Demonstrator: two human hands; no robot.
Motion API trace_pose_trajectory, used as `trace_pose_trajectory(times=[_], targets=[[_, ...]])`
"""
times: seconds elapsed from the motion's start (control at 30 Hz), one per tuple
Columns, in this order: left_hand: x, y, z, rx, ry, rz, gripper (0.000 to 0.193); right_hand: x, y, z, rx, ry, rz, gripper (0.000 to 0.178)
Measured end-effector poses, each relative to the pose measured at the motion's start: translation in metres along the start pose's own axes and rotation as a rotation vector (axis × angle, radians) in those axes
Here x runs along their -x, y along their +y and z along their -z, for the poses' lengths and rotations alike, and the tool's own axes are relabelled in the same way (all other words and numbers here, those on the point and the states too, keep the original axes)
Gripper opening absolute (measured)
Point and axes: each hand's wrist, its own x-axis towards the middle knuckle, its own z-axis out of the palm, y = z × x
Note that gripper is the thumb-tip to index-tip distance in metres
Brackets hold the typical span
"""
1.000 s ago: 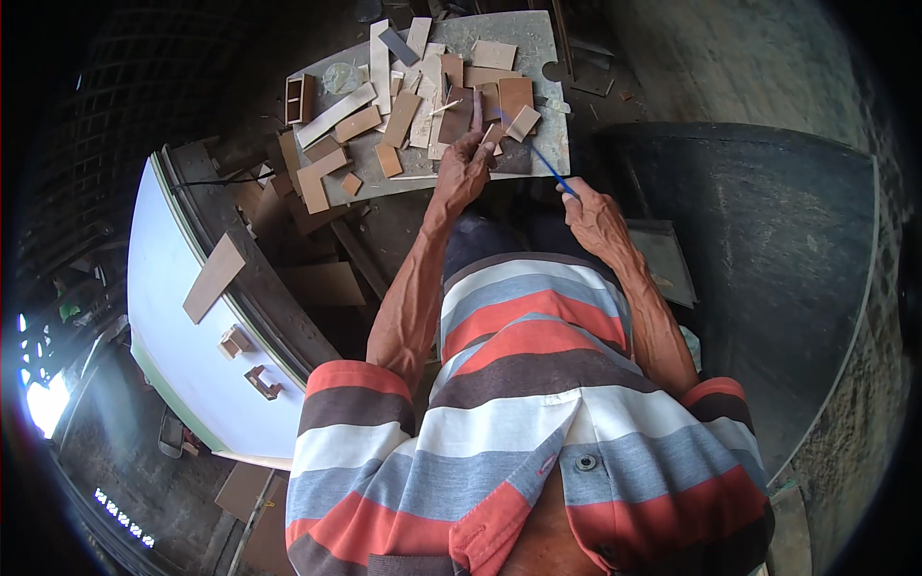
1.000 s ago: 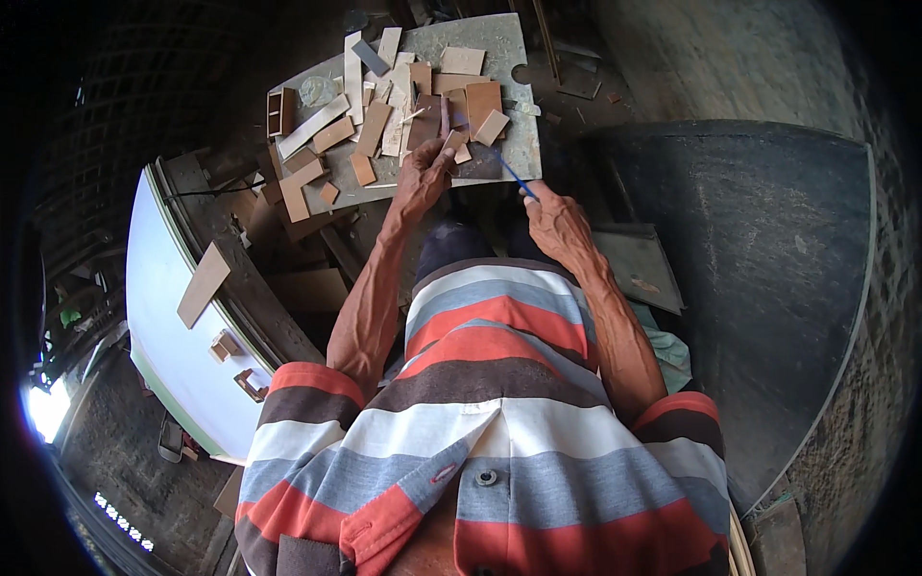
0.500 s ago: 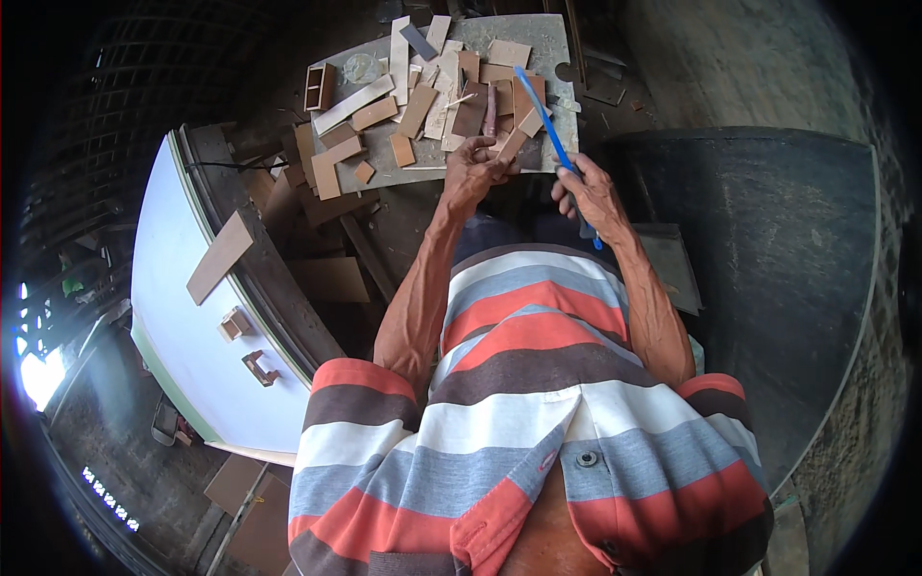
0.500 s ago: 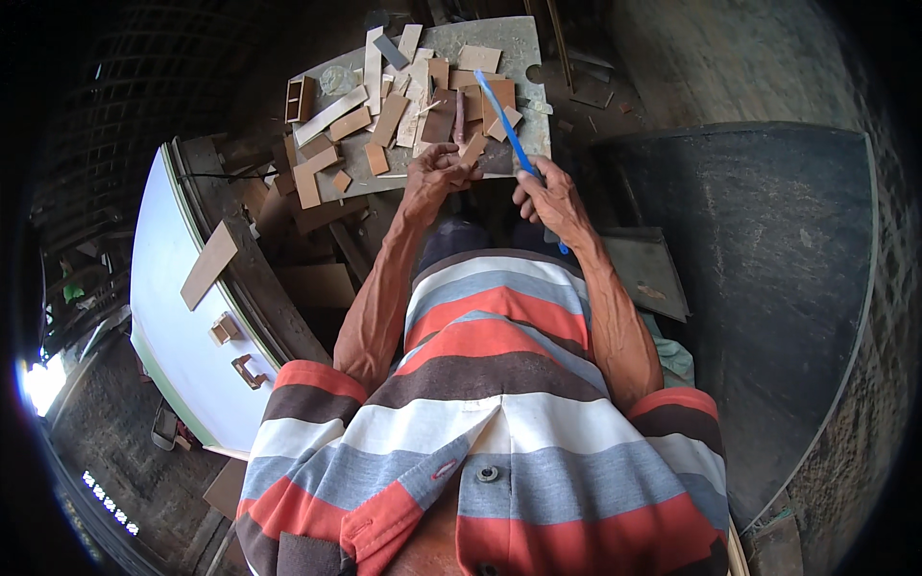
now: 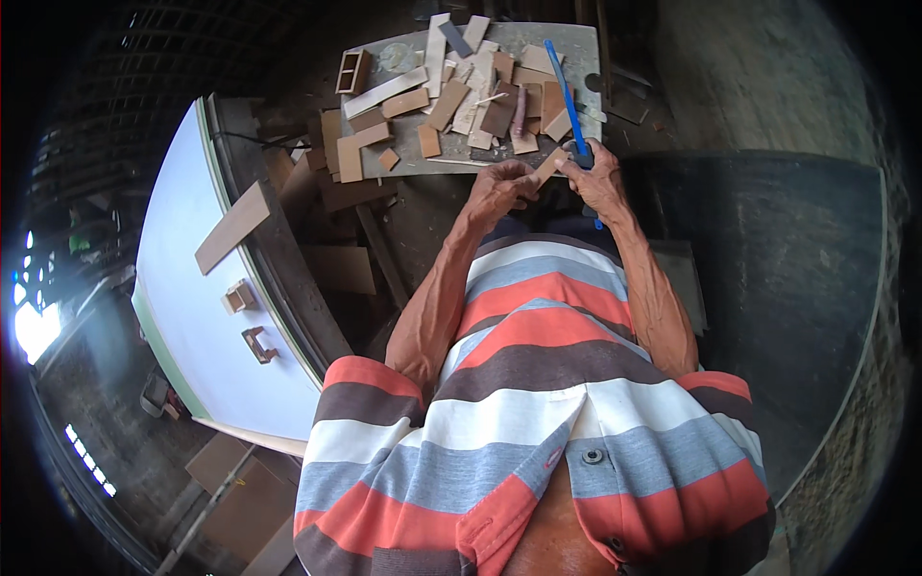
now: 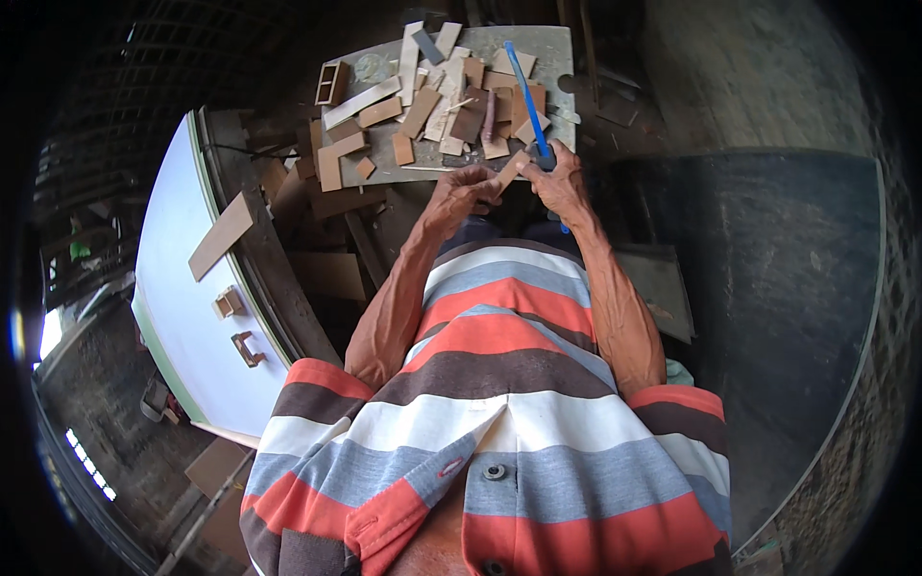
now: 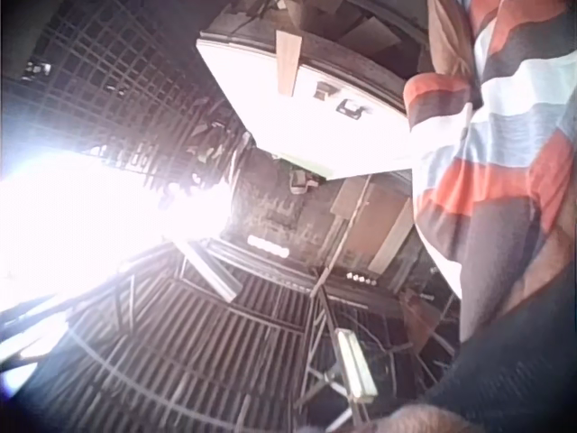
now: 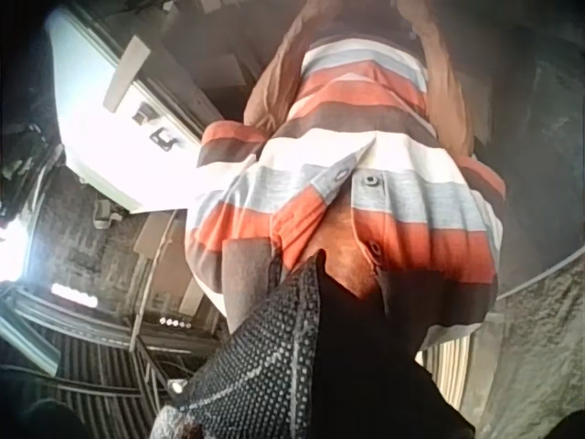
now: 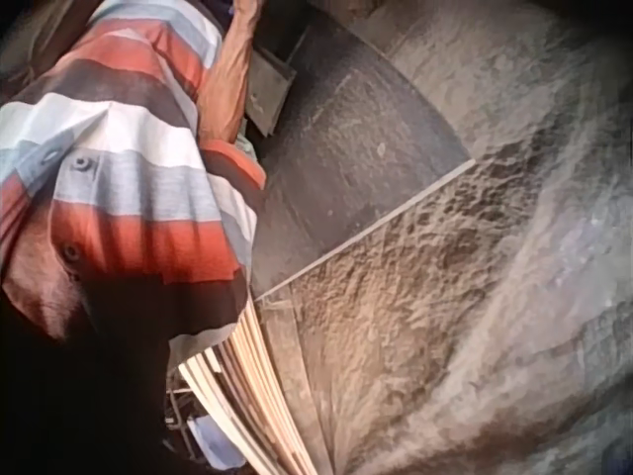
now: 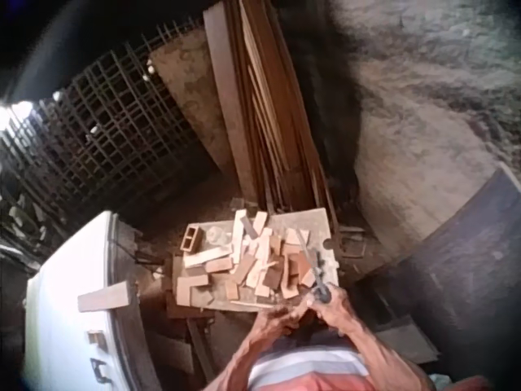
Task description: The person sorts through a pile of small wooden pieces on a workbench, picking up and inspecting individual items. They use a blue utility knife to scrape or trim the edges of several pieces, then place them back on the table. The person continues to handle and organize the wood scraps throughout the clip.
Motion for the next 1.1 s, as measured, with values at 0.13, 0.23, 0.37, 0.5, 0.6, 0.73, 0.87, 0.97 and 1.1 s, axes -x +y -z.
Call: trace_pose_trajectory(times=[0.13,0.23,0.37,0.5,0.6,0.73,0.87,0.97,1.1], targets=[[0.002,-0.018,0.017,0.078,0.078,-0.059,0.019,-0.003,-0.013,-0.013,0.097,-0.041,0.001,0.030],[0.000,-0.035,0.049,0.270,0.251,-0.089,0.017,-0.001,-0.014,-0.015,0.166,-0.071,-0.021,0.030],[-0.010,-0.057,0.107,0.312,0.537,-0.218,0.015,0.001,0.001,-0.006,0.137,-0.099,-0.090,0.029],[-0.030,-0.075,0.168,-0.145,0.795,-0.266,0.019,0.008,0.016,0.006,0.166,-0.055,-0.152,0.026],[-0.043,-0.071,0.192,-0.498,0.942,-0.240,0.023,0.012,0.029,0.015,0.161,-0.029,-0.185,0.020],[-0.055,-0.057,0.201,-0.596,1.027,-0.157,0.027,0.018,0.041,0.024,0.199,0.032,-0.215,0.022],[-0.060,-0.054,0.202,-0.696,1.067,-0.115,0.027,0.021,0.046,0.024,0.179,0.072,-0.244,0.024],[-0.061,-0.051,0.201,-0.716,1.052,-0.143,0.026,0.021,0.048,0.023,0.182,0.075,-0.261,0.025],[-0.066,-0.047,0.201,-0.775,1.067,-0.189,0.026,0.020,0.048,0.023,0.179,0.078,-0.274,0.025]])
